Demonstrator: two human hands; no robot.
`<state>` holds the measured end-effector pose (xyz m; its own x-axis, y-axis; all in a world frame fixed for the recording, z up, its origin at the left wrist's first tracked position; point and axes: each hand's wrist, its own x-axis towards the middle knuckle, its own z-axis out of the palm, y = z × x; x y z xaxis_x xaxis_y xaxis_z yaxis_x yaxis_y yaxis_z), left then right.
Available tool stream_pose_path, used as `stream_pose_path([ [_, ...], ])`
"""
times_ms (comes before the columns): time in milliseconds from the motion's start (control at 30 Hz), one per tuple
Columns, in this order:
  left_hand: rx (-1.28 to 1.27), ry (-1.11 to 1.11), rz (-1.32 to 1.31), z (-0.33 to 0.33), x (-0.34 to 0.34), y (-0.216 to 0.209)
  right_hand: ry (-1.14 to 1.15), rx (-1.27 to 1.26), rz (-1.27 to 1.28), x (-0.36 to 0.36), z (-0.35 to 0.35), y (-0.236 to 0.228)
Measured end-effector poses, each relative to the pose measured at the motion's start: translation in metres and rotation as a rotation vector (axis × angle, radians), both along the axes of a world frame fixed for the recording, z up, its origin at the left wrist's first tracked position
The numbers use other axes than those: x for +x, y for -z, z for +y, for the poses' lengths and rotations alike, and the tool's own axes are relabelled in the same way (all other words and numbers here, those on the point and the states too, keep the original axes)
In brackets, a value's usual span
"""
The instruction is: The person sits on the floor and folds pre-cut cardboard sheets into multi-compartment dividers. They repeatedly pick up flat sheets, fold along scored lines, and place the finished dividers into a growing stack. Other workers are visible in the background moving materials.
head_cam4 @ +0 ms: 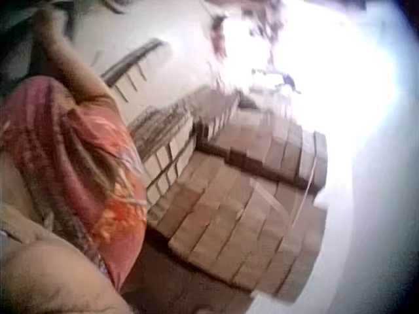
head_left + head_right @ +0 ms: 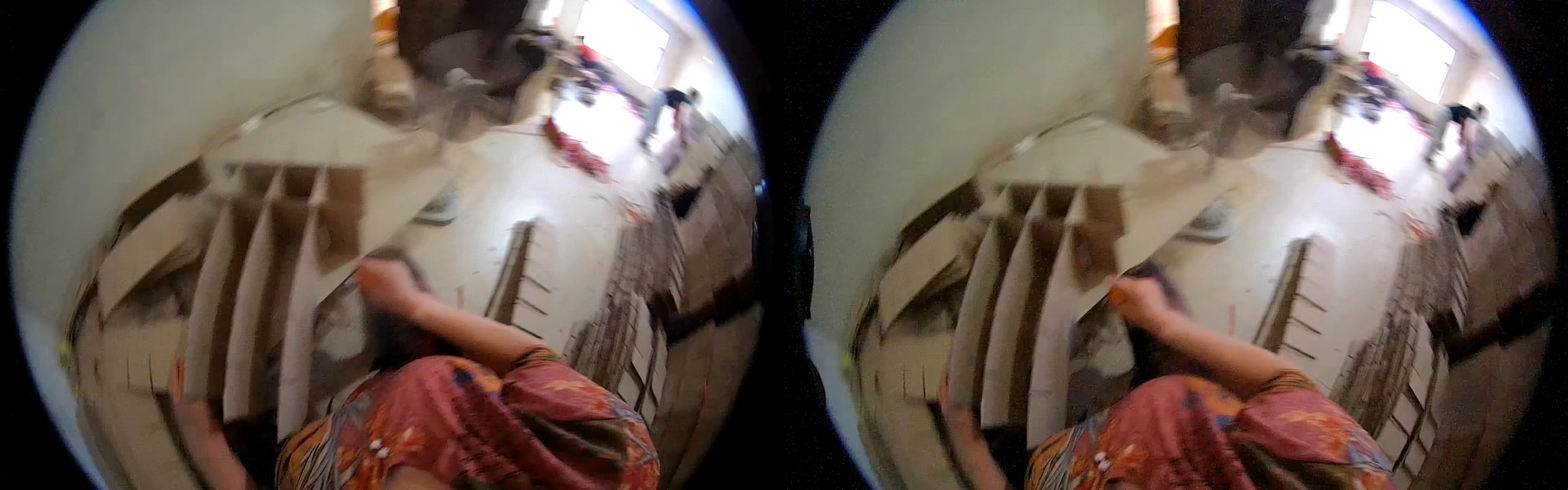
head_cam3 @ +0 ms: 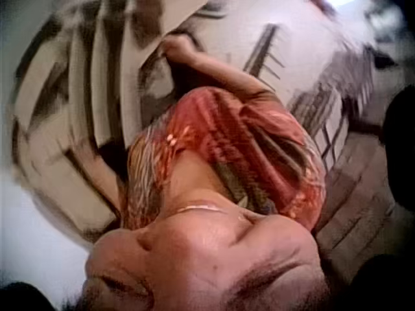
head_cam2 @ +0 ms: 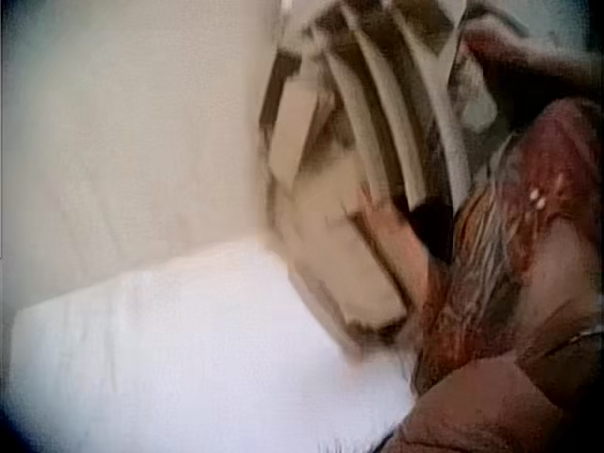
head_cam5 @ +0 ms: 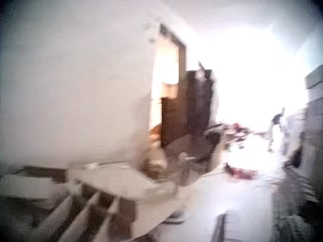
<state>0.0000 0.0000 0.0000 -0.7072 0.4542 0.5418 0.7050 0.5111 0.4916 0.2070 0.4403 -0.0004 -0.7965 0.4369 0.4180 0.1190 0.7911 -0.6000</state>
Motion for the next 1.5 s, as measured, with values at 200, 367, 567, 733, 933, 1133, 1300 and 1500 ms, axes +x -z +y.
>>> stream_pose_path([
  [200, 0.016, -0.229, 0.315, 0.029, 0.058, -0.11, -0.403, -0.489, 0.231, -0.01, -0.079, -0.082],
  [367, 0.011, 0.064, 0.226, 0.09, 0.085, -0.143, -0.614, -1.221, 0.203, -0.022, -0.136, -0.138],
  [567, -0.22, 0.594, 0.243, 0.145, 0.092, -0.164, -0.211, -1.362, 0.303, -0.04, -0.089, -0.132],
  [733, 0.211, 0.347, -0.141, 0.166, 0.013, -0.172, -0.262, -0.938, 0.627, -0.02, -0.031, -0.157],
  [933, 0.494, 0.299, -0.456, 0.203, -0.103, -0.184, -0.144, -0.448, 0.391, -0.021, -0.019, -0.145],
  [1133, 0.608, 0.286, -0.576, 0.205, -0.154, -0.147, -0.151, -0.376, 0.355, -0.027, -0.023, -0.155],
  [1300, 0.439, 0.266, -0.67, 0.2, -0.155, -0.125, -0.145, -0.315, 0.334, -0.034, -0.019, -0.152],
  [1500, 0.471, 0.215, -0.771, 0.184, -0.168, -0.115, -0.211, -0.414, 0.276, -0.046, -0.025, -0.164],
])
